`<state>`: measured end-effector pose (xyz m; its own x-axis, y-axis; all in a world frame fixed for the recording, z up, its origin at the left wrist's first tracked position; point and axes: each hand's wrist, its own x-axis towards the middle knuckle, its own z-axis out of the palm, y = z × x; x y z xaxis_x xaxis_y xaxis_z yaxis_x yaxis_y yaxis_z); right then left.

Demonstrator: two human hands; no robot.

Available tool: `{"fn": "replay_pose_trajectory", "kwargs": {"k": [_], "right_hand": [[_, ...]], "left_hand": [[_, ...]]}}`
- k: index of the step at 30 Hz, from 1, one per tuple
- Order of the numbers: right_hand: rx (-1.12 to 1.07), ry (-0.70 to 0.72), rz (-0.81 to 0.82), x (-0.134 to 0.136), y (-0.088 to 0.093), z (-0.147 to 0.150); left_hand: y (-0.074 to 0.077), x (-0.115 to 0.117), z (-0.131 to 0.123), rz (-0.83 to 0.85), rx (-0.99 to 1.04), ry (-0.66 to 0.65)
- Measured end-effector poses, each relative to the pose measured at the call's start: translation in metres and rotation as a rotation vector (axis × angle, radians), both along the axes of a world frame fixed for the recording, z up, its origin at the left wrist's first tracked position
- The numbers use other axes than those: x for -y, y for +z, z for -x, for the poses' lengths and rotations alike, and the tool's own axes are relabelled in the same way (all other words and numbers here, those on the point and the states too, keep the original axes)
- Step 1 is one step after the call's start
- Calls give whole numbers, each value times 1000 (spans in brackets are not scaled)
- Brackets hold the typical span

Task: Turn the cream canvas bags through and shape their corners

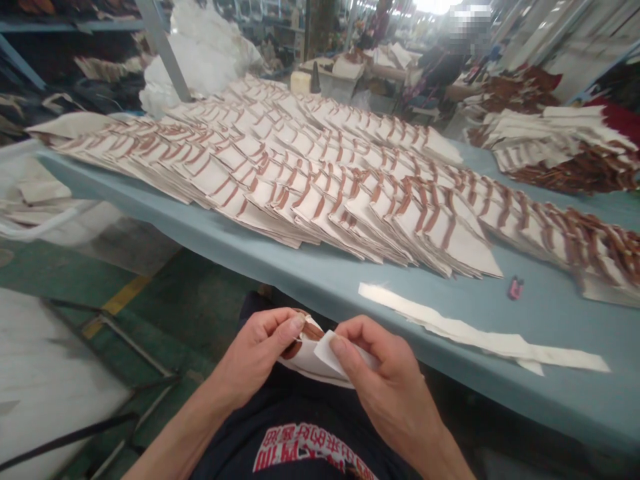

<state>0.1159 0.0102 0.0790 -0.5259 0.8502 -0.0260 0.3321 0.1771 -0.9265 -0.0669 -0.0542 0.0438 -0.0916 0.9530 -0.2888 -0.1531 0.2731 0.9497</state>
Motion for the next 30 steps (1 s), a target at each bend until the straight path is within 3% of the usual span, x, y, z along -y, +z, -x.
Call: {"fn": "replay_pose_trajectory", "kwargs": {"k": [8, 30], "right_hand": [[-9, -38, -53, 2, -8, 5], [44, -119, -79, 1, -22, 18]], "left_hand": [[14, -2, -7, -49, -88, -9], [6, -4, -3, -38, -158, 6]]}}
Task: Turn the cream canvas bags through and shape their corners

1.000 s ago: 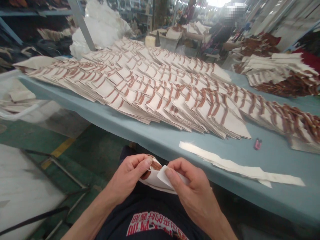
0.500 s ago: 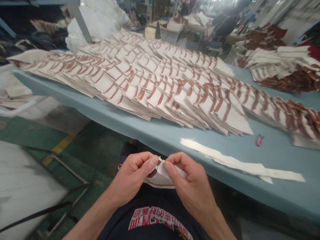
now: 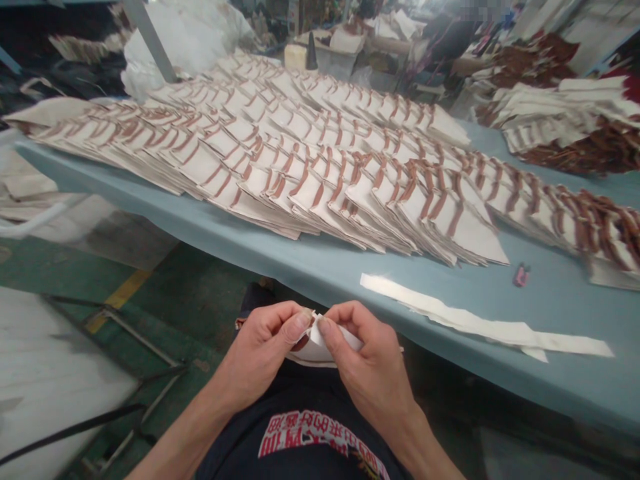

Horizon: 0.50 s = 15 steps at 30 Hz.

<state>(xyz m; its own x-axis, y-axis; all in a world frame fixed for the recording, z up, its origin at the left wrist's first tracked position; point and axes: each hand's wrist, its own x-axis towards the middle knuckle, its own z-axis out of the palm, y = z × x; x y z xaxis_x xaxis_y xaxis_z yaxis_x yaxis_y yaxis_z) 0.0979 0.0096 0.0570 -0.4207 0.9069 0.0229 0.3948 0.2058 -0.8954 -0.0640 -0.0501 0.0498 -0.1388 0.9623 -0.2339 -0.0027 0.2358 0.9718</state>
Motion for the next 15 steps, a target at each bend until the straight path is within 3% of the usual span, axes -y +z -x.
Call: {"fn": "replay_pose_trajectory", "kwargs": {"k": [9, 15], "right_hand": [[142, -11, -355, 2, -9, 0], [142, -15, -400, 2, -15, -1]], "left_hand": [[2, -3, -1, 36, 13, 36], [4, -2, -8, 53, 57, 21]]}}
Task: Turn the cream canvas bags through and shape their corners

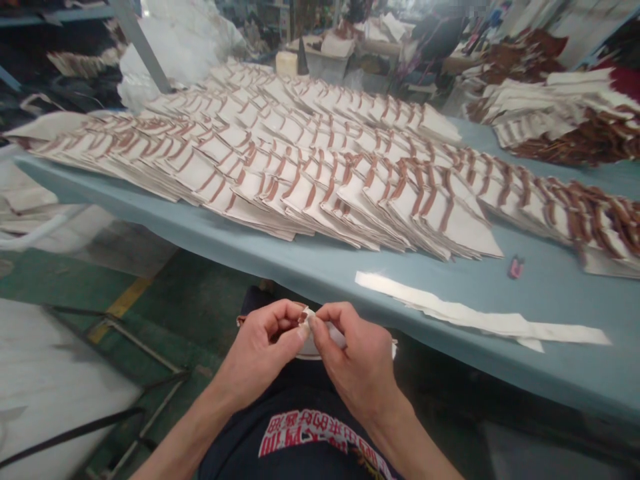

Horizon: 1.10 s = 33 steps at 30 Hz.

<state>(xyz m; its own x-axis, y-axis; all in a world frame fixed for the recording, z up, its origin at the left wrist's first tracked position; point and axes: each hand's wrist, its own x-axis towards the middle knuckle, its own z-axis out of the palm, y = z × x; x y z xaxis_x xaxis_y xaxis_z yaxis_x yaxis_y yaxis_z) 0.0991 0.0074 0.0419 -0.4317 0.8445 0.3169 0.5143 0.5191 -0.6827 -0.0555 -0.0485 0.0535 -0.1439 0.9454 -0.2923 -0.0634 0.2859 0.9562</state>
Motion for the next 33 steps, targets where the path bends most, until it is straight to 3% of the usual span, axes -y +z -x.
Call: {"fn": "replay_pose_trajectory", "kwargs": {"k": [6, 15, 24, 28, 33], "right_hand": [[-87, -11, 116, 6, -5, 2], [-207, 27, 594, 8, -15, 6], [-209, 85, 574, 8, -31, 11], [-233, 132, 618, 12, -27, 5], [-152, 270, 646, 15, -19, -5]], "left_hand": [[-6, 5, -12, -114, -261, 104], [-12, 8, -23, -220, -536, 173], [-15, 8, -12, -43, -261, 68], [-8, 8, -1, -2, -156, -28], [-10, 10, 7, 52, -181, -112]]}}
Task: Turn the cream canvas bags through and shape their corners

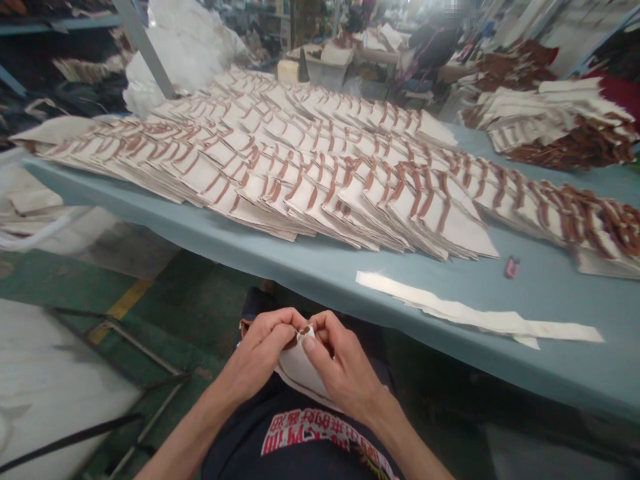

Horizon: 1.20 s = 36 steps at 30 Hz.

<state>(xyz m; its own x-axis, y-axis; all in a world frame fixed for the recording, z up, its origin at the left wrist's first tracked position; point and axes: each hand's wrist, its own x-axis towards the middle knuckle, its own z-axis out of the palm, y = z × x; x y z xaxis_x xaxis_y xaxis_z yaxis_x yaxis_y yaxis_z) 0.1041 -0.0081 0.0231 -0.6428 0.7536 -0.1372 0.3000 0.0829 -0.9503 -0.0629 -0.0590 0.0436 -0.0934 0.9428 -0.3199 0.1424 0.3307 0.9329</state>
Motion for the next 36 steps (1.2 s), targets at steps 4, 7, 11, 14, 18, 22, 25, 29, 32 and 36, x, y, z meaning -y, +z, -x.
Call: {"fn": "replay_pose_trajectory", "kwargs": {"k": [4, 7, 11, 14, 18, 22, 25, 29, 32, 36], "right_hand": [[83, 8, 18, 2, -6, -3], [112, 16, 33, 6, -15, -2], [145, 25, 59, 12, -26, 1], [139, -19, 124, 16, -33, -5], [164, -44, 269, 22, -42, -35], [277, -55, 280, 32, -49, -71], [354, -19, 273, 39, -49, -89], [467, -21, 145, 33, -29, -101], [446, -213, -41, 15, 0, -97], [97, -192, -272, -15, 38, -66]], "left_hand": [[-10, 4, 1, 38, 54, -92], [-18, 7, 0, 87, 56, -102], [-27, 12, -5, 110, 30, -72], [-30, 15, -7, 86, 8, -15], [-28, 14, 0, 19, -46, 97], [-19, 9, 12, -74, -103, 133], [-13, 4, 18, -68, -119, 119], [-2, -2, 24, -66, -102, 75], [9, -5, 28, -139, -106, 19], [24, -7, 25, -255, -105, -79]]}}
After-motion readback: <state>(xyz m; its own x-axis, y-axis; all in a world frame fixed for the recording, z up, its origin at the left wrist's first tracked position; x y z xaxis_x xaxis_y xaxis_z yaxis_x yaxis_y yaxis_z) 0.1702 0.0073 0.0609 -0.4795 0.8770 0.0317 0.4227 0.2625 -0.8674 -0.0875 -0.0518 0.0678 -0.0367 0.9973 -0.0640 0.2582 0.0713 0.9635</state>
